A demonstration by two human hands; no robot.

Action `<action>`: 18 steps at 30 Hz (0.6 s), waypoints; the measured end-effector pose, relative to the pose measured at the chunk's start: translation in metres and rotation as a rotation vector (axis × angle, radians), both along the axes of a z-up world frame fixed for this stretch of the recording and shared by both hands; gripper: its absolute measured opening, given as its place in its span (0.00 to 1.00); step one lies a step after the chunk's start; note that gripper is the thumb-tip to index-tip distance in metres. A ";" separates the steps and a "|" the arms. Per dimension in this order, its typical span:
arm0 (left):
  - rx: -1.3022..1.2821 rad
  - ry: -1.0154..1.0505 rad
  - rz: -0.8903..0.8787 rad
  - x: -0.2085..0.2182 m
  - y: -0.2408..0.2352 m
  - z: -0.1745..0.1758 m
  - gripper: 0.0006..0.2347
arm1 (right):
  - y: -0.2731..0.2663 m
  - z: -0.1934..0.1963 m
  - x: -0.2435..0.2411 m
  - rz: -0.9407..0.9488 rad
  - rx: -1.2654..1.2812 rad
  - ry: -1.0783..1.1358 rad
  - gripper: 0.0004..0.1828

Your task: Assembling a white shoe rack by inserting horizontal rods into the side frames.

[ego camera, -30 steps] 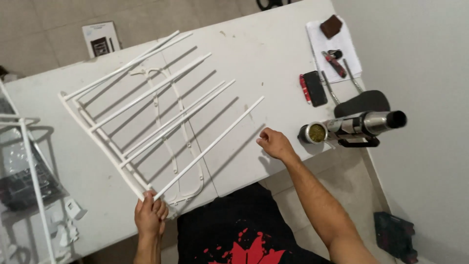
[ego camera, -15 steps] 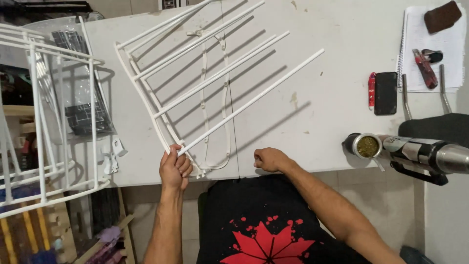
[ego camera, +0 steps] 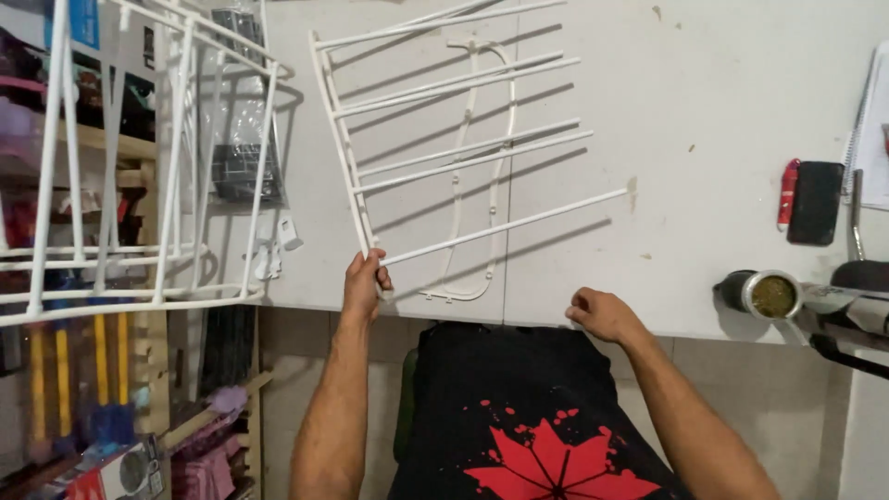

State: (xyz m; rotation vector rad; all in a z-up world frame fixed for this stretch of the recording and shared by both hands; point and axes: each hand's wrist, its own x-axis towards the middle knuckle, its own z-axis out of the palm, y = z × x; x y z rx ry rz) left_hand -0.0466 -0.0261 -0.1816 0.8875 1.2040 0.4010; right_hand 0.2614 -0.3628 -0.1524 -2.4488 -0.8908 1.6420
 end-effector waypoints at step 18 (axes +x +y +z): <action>0.535 0.150 -0.866 0.018 -0.058 0.092 0.10 | -0.023 0.013 -0.088 -0.248 0.089 -0.075 0.19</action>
